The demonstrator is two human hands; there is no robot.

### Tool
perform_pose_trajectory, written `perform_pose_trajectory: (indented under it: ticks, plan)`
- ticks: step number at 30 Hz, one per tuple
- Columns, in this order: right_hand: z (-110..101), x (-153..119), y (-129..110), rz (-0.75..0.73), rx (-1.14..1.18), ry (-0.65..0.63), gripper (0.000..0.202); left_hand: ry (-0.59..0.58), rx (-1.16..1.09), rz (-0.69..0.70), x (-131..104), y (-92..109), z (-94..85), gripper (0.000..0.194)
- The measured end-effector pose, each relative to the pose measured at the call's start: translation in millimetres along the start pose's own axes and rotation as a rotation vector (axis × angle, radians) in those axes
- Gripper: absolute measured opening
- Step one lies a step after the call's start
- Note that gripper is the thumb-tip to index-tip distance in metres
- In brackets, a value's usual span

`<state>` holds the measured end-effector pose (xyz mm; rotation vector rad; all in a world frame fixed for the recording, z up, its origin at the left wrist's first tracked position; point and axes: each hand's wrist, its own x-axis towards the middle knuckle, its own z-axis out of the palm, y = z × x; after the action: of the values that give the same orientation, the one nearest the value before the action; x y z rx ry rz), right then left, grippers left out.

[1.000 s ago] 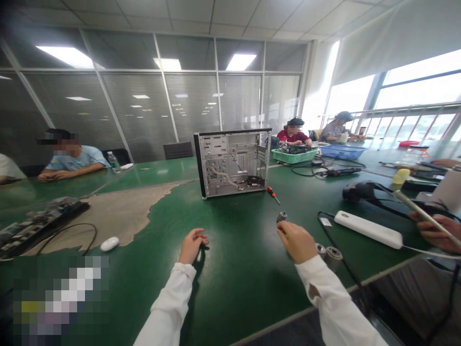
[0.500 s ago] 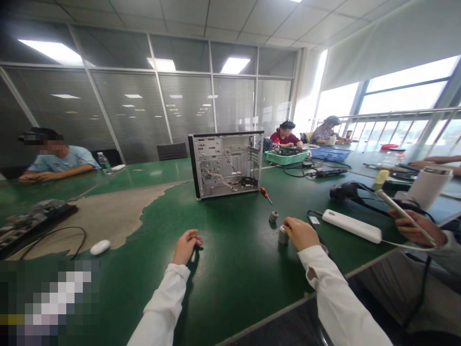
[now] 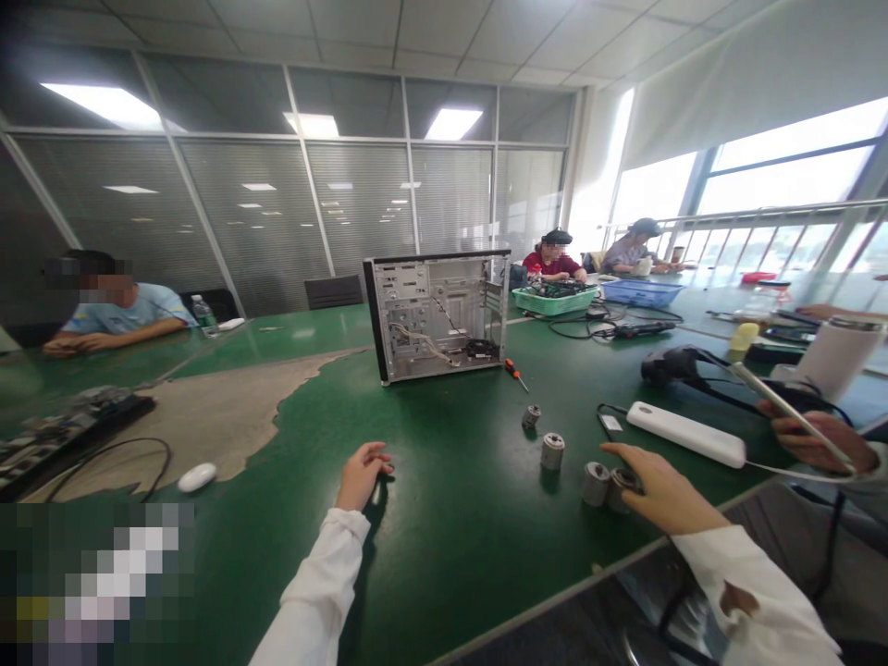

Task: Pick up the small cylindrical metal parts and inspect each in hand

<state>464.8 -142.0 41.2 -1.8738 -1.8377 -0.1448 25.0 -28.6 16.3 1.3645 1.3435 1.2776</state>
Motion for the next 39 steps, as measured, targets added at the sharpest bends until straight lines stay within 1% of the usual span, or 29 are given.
perform_pose_trajectory:
  ticks: [2,3,5,9,14,19,21,23,25,27,29,31,33,36,37,39]
  plan:
    - [-0.4,-5.1,5.0,-0.016,0.148,-0.152,0.044,-0.003,0.005,0.0,0.0,-0.2,0.0,0.025]
    - [0.6,-6.9,5.5,0.004,0.205,-0.207,0.043,-0.005,0.007,0.0,0.0,-0.3,0.0,0.025]
    - [4.3,-9.9,3.8,0.084,0.261,-0.244,0.04,-0.005,0.008,0.0,-0.2,-0.6,0.1,0.025]
    - [13.5,-15.8,-0.8,0.169,0.295,-0.195,0.036,-0.004,0.007,-0.002,-0.5,-1.4,0.3,0.026]
    - [19.3,-21.6,0.4,0.191,0.279,-0.118,0.03,-0.002,0.007,-0.003,0.3,-2.4,0.4,0.026]
    - [24.4,-34.4,0.8,0.225,0.217,-0.069,0.033,-0.001,0.006,-0.008,0.1,-1.9,0.3,0.025]
    - [25.7,-42.3,-5.0,0.223,0.211,-0.038,0.035,0.001,0.004,-0.008,-0.4,-1.3,0.3,0.025]
    - [25.6,-49.8,-17.1,0.197,0.237,-0.037,0.035,0.003,0.002,-0.008,-0.9,-0.6,0.4,0.025]
    - [24.7,-54.7,-36.6,0.156,0.283,-0.063,0.033,0.003,-0.001,-0.008,-1.3,0.1,0.4,0.025]
    - [25.1,-54.8,-63.1,0.116,0.334,-0.095,0.031,0.005,-0.004,-0.008,-1.8,0.7,0.4,0.025]
    - [28.9,-48.6,-95.3,0.058,0.405,-0.148,0.029,0.01,-0.006,-0.009,-2.1,1.1,0.3,0.025]
    - [37.8,-35.5,-131.5,-0.047,0.512,-0.236,0.035,0.014,-0.007,-0.01,-2.5,1.3,0.2,0.025]
    - [52.4,-16.4,-169.8,-0.177,0.617,-0.307,0.044,0.017,-0.011,-0.008,-2.8,1.3,-0.1,0.025]
    - [82.9,17.3,-226.1,-0.348,0.746,-0.343,0.053,0.024,-0.017,0.001,-3.3,1.3,-1.9,0.026]
    - [94.5,27.9,-243.0,-0.383,0.782,-0.356,0.056,0.029,-0.017,0.005,-3.5,1.4,-3.0,0.026]
    - [117.8,45.2,-271.5,-0.396,0.865,-0.34,0.06,0.051,-0.012,0.017,-3.8,1.5,-6.1,0.028]
